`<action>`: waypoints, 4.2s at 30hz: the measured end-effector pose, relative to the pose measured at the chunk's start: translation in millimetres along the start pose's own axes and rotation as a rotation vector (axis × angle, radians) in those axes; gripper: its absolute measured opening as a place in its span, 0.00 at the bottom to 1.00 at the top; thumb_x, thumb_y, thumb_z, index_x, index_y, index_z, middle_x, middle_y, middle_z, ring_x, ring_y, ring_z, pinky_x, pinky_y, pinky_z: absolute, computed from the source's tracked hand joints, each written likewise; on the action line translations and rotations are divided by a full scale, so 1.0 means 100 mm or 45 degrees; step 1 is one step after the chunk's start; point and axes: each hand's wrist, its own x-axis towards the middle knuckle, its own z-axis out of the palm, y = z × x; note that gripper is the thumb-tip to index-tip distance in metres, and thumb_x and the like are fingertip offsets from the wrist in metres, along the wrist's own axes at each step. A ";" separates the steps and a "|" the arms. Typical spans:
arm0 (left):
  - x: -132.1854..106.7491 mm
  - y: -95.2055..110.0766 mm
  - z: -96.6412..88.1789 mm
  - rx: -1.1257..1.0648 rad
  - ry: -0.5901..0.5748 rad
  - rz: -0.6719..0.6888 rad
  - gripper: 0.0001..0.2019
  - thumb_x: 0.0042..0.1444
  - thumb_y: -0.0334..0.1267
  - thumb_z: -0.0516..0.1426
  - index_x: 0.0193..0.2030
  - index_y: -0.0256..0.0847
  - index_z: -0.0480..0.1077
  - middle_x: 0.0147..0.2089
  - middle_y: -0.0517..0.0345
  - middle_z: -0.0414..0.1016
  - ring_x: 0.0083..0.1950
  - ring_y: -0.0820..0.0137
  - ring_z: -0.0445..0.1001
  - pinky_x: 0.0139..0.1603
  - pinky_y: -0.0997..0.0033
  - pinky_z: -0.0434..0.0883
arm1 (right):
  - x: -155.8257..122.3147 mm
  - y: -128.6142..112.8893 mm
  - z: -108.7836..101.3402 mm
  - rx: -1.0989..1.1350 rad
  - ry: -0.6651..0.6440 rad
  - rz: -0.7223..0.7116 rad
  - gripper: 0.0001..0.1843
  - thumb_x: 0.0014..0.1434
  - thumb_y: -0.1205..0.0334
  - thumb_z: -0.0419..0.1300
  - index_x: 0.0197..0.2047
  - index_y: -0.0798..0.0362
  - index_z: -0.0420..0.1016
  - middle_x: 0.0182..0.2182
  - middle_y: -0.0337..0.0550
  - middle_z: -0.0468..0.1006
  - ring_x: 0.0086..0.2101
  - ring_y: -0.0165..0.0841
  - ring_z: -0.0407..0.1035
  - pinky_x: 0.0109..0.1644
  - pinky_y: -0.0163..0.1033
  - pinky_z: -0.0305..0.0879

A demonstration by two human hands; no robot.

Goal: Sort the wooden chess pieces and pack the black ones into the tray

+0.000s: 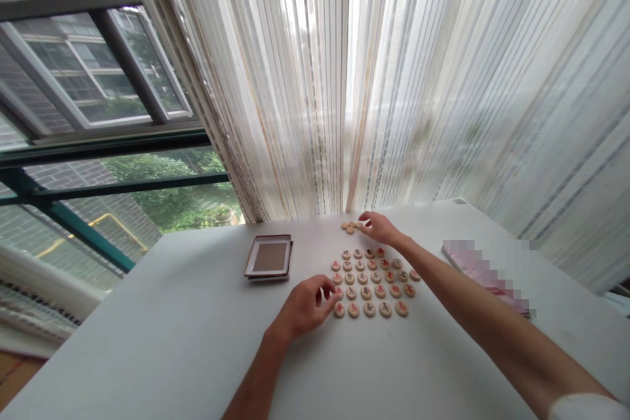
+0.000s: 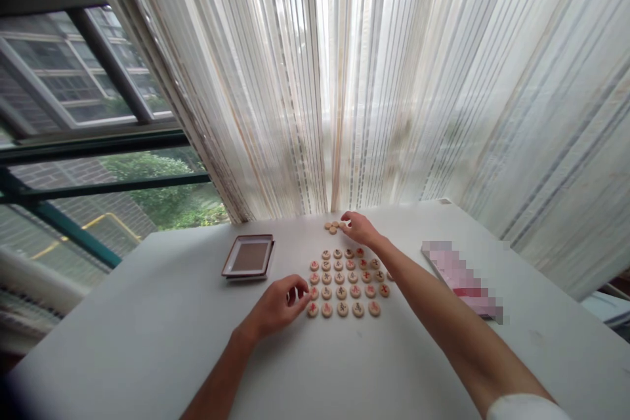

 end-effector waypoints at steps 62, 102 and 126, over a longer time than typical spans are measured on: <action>-0.05 0.48 0.40 -0.596 0.173 0.079 0.10 0.64 0.41 0.57 0.48 0.40 0.73 0.39 0.54 0.78 0.35 0.72 0.75 0.35 0.74 0.70 | -2.03 -0.73 0.34 0.899 0.192 -0.243 0.12 0.65 0.60 0.61 0.51 0.46 0.72 0.41 0.44 0.79 0.40 0.37 0.75 0.45 0.44 0.75; -0.08 0.42 0.39 -0.570 0.091 0.141 0.11 0.63 0.40 0.56 0.50 0.38 0.68 0.37 0.54 0.75 0.35 0.71 0.74 0.35 0.73 0.70 | -2.05 -0.80 0.32 0.891 0.206 -0.295 0.08 0.63 0.60 0.62 0.47 0.47 0.73 0.39 0.46 0.78 0.36 0.38 0.74 0.41 0.44 0.74; -0.14 0.48 0.45 -0.376 0.022 0.252 0.10 0.57 0.34 0.58 0.46 0.41 0.66 0.31 0.61 0.71 0.28 0.74 0.68 0.31 0.74 0.68 | -2.08 -0.70 0.38 0.967 0.143 -0.190 0.06 0.67 0.56 0.57 0.39 0.48 0.66 0.32 0.40 0.72 0.32 0.34 0.72 0.34 0.39 0.71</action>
